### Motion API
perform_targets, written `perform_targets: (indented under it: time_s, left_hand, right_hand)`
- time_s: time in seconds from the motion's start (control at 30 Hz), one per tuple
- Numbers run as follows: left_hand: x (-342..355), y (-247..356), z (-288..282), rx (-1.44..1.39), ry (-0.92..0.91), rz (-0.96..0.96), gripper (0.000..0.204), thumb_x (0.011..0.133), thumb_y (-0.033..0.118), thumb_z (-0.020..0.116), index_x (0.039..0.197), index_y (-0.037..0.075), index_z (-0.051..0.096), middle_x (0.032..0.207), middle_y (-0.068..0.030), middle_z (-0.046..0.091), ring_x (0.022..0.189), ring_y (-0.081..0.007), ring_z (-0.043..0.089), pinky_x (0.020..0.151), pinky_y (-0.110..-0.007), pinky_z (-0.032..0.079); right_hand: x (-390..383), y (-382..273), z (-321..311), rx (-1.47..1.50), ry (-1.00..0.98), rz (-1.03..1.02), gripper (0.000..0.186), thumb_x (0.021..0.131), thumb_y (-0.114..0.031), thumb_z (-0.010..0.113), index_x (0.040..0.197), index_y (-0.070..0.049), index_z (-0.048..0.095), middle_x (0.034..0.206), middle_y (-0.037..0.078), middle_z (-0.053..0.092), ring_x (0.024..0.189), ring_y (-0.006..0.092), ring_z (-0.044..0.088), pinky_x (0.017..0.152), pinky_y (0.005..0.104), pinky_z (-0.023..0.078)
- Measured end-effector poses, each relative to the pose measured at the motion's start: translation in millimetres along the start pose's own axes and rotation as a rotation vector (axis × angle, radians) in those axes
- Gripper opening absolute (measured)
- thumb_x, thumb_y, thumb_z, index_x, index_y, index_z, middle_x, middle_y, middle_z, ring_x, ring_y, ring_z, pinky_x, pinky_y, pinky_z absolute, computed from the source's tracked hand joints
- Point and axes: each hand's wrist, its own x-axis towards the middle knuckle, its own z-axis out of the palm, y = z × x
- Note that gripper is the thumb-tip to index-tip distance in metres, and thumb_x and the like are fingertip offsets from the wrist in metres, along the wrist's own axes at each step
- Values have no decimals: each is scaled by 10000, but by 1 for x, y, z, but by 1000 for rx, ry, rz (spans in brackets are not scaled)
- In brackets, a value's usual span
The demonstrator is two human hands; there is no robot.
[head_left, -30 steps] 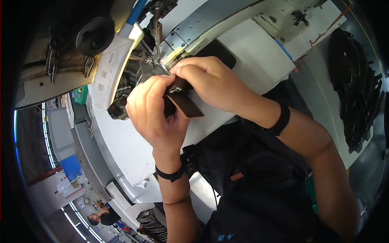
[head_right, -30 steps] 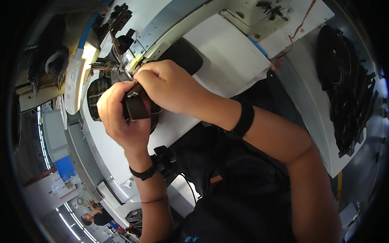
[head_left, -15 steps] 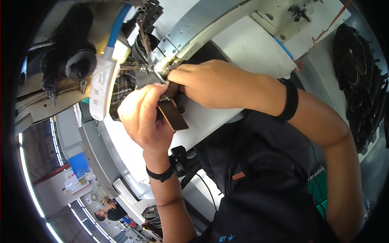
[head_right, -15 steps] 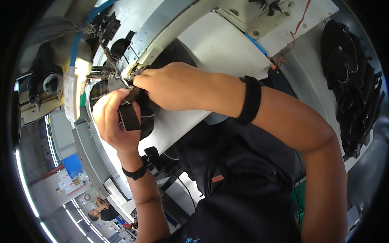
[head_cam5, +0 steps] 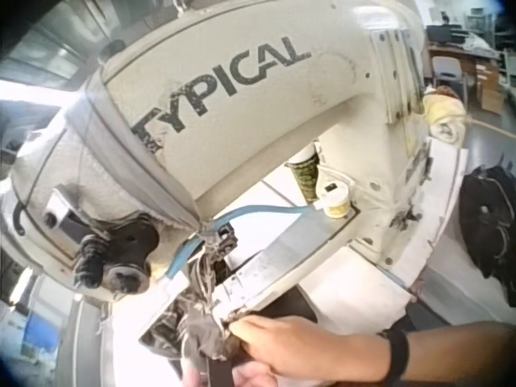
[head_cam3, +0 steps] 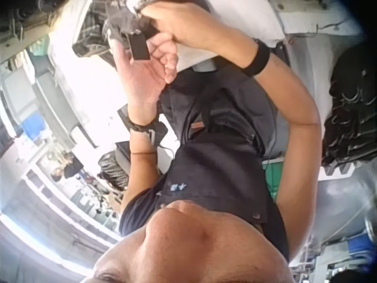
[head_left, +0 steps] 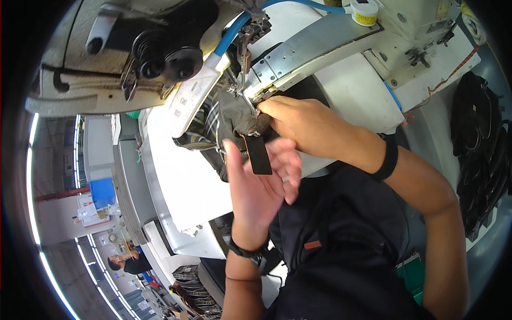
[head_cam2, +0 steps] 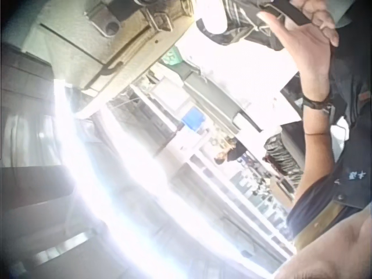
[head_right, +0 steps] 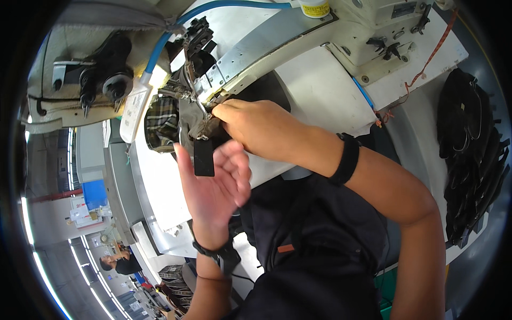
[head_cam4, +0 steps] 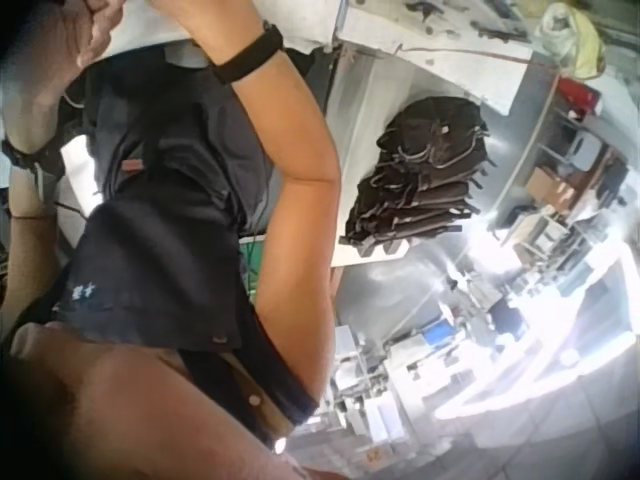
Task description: Sewing a brown leather or canvas bag using an industrial sewing machine in a workshop.
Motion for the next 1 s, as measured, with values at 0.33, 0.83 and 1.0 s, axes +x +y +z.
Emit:
perform_targets:
  time_s: [0.33, 0.83, 1.0]
  left_hand:
    - [21, 59, 7, 277, 72, -209, 458, 1082, 450, 460, 1080, 39, 662, 713, -15, 646, 500, -132, 587, 378, -268, 417]
    - [21, 91, 17, 186, 20, -296, 364, 1102, 369, 406, 1011, 53, 562, 653, -41, 597, 431, -153, 537, 330, -270, 406]
    - [23, 75, 11, 442, 36, -248, 414, 1089, 401, 433, 1006, 34, 604, 661, -72, 620, 438, -183, 554, 335, -294, 388]
  right_hand:
    - [5, -11, -10, 39, -165, 95, 223, 896, -1, 569, 1114, -45, 577, 1052, 157, 656, 943, 411, 668, 752, 474, 547]
    - [3, -24, -32, -582, -169, -45, 224, 808, -96, 697, 1010, -19, 641, 817, 148, 701, 730, 309, 737, 621, 397, 579]
    - [9, -22, -53, -657, -111, -158, 135, 771, -91, 710, 883, -28, 669, 809, 123, 693, 717, 292, 725, 607, 399, 564]
